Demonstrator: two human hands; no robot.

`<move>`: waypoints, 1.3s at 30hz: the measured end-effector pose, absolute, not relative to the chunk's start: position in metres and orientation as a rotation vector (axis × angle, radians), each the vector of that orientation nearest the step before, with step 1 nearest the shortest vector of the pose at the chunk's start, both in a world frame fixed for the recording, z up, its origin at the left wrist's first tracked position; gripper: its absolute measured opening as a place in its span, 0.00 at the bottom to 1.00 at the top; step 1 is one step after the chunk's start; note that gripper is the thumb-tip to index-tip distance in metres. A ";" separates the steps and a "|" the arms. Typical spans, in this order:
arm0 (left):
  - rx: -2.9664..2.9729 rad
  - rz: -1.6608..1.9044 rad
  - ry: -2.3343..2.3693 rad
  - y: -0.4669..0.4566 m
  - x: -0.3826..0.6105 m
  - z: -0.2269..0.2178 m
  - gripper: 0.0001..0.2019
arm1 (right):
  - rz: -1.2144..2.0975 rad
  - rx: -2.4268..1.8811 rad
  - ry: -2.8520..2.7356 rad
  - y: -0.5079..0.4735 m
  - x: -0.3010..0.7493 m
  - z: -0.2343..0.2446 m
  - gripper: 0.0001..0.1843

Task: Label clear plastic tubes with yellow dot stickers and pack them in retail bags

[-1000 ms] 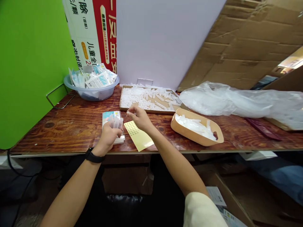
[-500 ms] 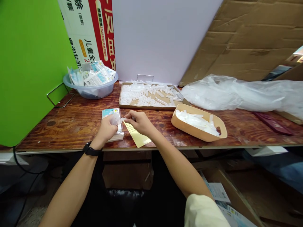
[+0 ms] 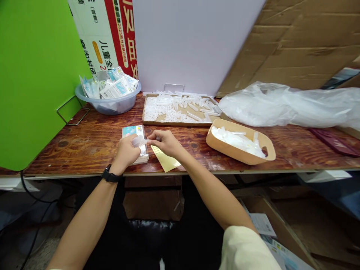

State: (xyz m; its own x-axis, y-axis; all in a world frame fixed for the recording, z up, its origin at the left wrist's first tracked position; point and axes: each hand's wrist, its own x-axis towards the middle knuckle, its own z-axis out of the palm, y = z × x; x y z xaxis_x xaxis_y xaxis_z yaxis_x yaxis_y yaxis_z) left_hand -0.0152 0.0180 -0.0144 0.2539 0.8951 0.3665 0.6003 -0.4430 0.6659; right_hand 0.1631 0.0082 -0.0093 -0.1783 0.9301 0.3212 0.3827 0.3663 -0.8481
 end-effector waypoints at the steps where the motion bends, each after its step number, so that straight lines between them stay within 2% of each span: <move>1: 2.117 1.047 1.355 0.019 -0.015 -0.015 0.08 | 0.800 -1.151 -1.721 0.008 0.162 -0.010 0.12; 8: 1.864 1.177 1.168 0.024 -0.017 -0.019 0.09 | 0.935 -1.043 -1.631 0.006 0.158 -0.010 0.14; 17: 2.309 1.128 1.425 0.016 -0.019 -0.008 0.12 | 0.530 -1.109 -1.868 0.007 0.160 -0.011 0.05; 28: 2.326 1.341 1.339 0.013 -0.020 -0.014 0.12 | 0.672 -1.028 -1.762 0.001 0.149 -0.019 0.08; 39: 2.305 1.261 1.415 0.011 -0.013 -0.018 0.15 | 0.904 -0.954 -1.610 0.000 0.145 -0.032 0.11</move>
